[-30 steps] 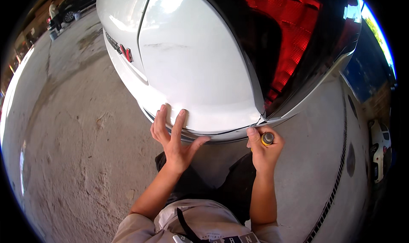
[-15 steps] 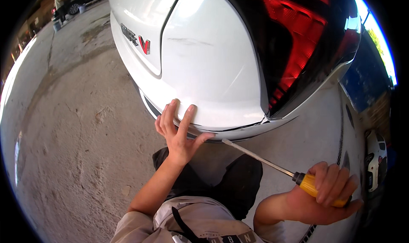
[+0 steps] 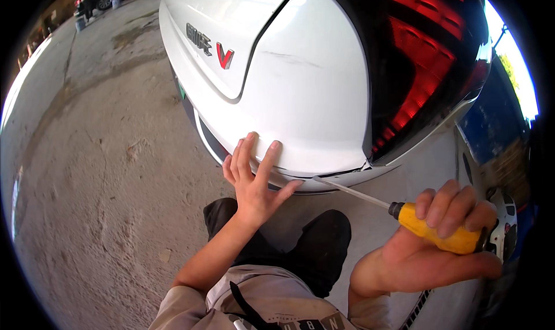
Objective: The person kneels behind a white car and uses a yellow-handled screwdriver to pry and align the rear bumper cover. They repeatedly insert the tool into the seam between the bumper and the body to adjust the fitment along the lower edge and near the taillight.
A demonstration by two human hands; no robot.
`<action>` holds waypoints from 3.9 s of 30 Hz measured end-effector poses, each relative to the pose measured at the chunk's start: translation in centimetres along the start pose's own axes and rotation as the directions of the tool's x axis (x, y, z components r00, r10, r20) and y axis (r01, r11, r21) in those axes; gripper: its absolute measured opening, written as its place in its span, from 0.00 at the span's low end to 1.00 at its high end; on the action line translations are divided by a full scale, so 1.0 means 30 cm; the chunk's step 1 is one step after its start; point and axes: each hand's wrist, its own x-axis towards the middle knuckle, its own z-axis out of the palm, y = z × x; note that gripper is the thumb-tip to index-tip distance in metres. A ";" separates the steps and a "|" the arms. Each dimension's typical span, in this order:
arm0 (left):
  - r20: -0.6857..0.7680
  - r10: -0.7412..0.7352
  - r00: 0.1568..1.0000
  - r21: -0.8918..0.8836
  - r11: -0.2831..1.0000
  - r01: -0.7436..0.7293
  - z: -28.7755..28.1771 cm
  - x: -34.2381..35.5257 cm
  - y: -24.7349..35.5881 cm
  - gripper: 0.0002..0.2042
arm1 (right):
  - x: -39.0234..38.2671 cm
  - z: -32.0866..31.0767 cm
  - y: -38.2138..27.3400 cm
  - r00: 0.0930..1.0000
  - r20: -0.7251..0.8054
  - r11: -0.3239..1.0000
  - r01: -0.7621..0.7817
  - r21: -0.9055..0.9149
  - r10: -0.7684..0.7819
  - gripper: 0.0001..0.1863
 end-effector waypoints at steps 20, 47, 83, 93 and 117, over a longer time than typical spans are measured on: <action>-0.007 0.028 1.000 0.050 0.998 -0.028 -0.010 0.002 0.010 0.41 | -0.202 -0.053 0.000 0.952 0.173 0.948 0.280 -0.149 -0.254 0.20; 0.052 0.018 0.998 0.050 0.999 -0.021 -0.011 0.012 0.031 0.45 | -0.275 -0.160 0.289 0.776 -0.235 0.353 -0.505 -0.788 0.585 0.10; -0.015 0.173 0.985 -0.053 0.983 -0.174 0.093 0.119 0.305 0.17 | -0.269 -0.356 0.356 0.888 -0.169 0.779 -0.456 -0.430 0.427 0.08; -0.010 0.181 0.983 -0.055 0.982 -0.182 0.102 0.131 0.331 0.13 | -0.163 -0.377 0.392 0.908 -0.164 0.793 -0.416 -0.445 0.385 0.07; -0.017 0.149 0.989 -0.048 0.988 -0.150 0.109 0.132 0.315 0.16 | -0.675 -1.196 -0.112 0.514 -0.781 0.661 -0.728 -0.179 0.354 0.30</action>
